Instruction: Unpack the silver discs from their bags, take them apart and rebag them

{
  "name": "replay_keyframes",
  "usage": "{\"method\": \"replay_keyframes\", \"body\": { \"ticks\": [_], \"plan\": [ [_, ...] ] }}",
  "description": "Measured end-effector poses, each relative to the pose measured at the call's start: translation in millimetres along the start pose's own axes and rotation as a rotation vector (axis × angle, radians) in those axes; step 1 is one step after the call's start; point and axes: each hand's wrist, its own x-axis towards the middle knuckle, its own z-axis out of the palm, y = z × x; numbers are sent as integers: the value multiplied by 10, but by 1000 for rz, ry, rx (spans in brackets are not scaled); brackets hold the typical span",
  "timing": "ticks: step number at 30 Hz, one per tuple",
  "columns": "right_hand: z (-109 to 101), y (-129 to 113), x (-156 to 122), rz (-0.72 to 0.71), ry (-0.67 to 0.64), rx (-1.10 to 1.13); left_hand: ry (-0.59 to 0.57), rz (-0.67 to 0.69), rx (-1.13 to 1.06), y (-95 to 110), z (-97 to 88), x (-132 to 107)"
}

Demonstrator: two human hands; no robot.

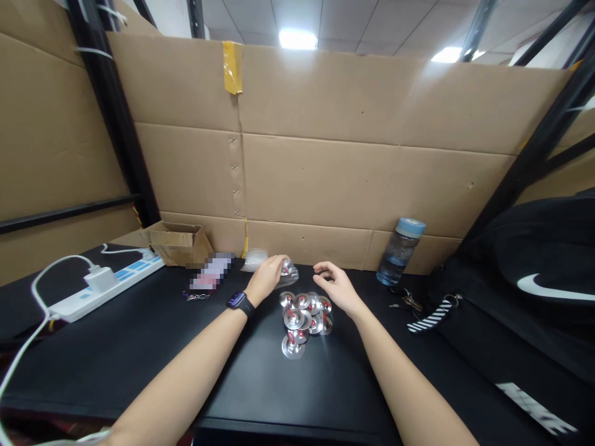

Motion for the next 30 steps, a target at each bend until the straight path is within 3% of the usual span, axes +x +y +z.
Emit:
{"method": "replay_keyframes", "body": {
  "ticks": [4,10,17,23,30],
  "plan": [
    [51,-80,-36,11,-43,81,24,-26,-250,333,-94,-45],
    [15,-100,-86,98,-317,235,23,-80,-428,684,-87,-114],
    [-76,-84,-83,98,-376,179,60,-273,-622,636,48,-129],
    [-118,-27,-43,142,-215,269,-84,-381,-966,519,126,-86],
    [-168,23,-21,166,-235,192,-72,-394,-919,417,159,-83]
  ]
}}
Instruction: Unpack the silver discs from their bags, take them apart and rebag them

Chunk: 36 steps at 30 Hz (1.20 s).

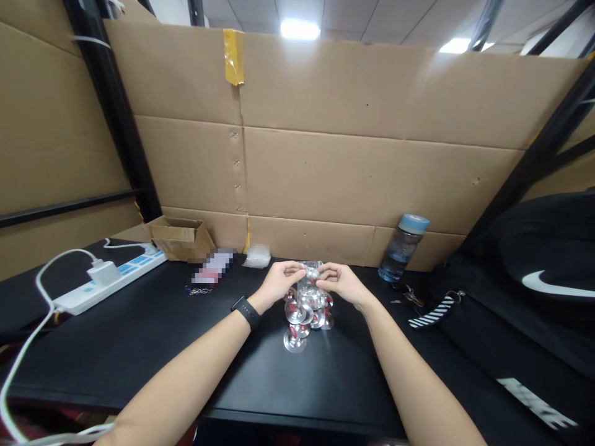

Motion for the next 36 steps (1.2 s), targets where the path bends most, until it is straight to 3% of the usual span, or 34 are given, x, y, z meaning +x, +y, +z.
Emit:
{"method": "replay_keyframes", "body": {
  "ticks": [6,11,21,28,36],
  "plan": [
    [38,-82,-27,-37,-25,14,-31,28,-3,107,55,-45],
    [22,-87,-5,-97,84,-14,-75,53,0,54,67,-51],
    [97,-111,8,-214,308,76,46,52,-38,119,50,-74],
    [87,-109,-5,-139,291,-54,-45,139,130,161,12,-85],
    [109,-110,-7,-226,288,-69,1,201,167,235,-8,-94]
  ]
}}
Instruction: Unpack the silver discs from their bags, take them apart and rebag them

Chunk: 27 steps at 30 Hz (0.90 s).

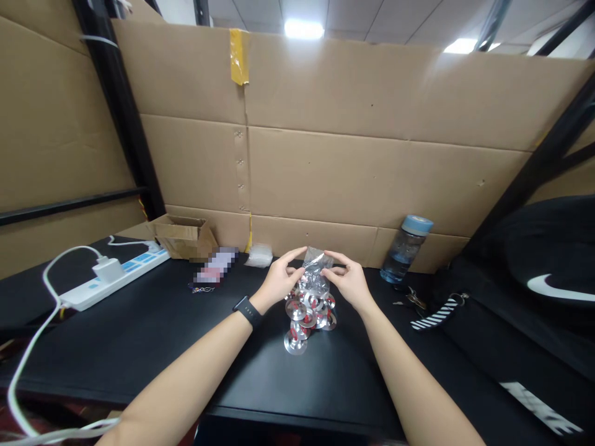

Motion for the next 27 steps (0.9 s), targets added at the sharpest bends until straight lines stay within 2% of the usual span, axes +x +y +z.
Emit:
{"method": "replay_keyframes", "body": {
  "ticks": [5,11,13,16,18,22,27],
  "plan": [
    [-43,85,46,-36,76,24,41,57,49,-31,-24,12],
    [-100,91,72,-85,77,24,-48,83,139,-89,-55,23],
    [-96,80,67,-123,58,-30,-43,134,250,-61,-50,9],
    [-85,76,61,-135,48,-54,18,256,543,59,-16,-43],
    [-83,81,61,-113,46,-50,-33,349,715,163,22,-90],
    [-87,94,69,-80,49,-29,-226,503,922,296,100,-146],
    [-74,81,56,-92,11,-16,-235,534,1116,260,104,-114]
  ]
}}
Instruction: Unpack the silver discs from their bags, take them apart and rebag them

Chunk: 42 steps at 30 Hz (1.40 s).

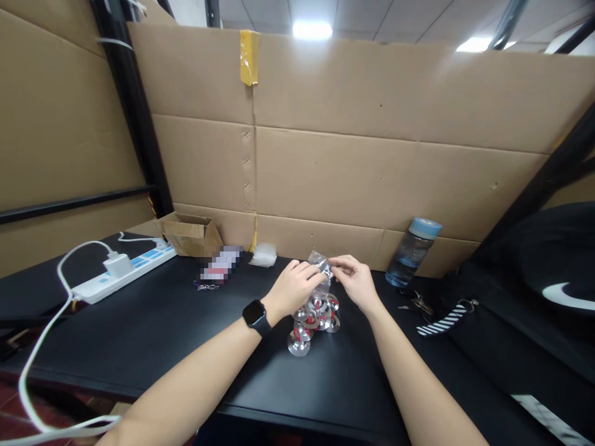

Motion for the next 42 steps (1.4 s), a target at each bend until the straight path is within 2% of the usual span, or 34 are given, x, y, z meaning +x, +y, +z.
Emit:
{"method": "replay_keyframes", "body": {
  "ticks": [5,11,14,17,19,26,33,38,42],
  "plan": [
    [43,-63,-40,-2,-96,39,-74,-95,58,-155,70,-38],
    [118,-126,-78,-62,-243,-115,-120,-507,211,-475,109,-162],
    [125,-134,-82,-62,-257,-155,-146,-681,270,-648,81,-241],
    [109,-131,-78,-60,-250,-184,-172,-793,271,-800,62,-311],
    [99,-123,-74,-62,-244,-193,-172,-812,251,-885,76,-350],
    [99,-104,-70,-53,-247,-220,-230,-759,160,-1070,248,-437],
    [80,-53,-56,1,-266,-250,-329,-731,92,-1148,396,-497],
    [77,-29,-62,52,-281,-300,-348,-737,76,-1185,483,-504],
    [78,-91,-93,26,-380,-357,-352,-742,69,-1200,527,-510]
  ]
}}
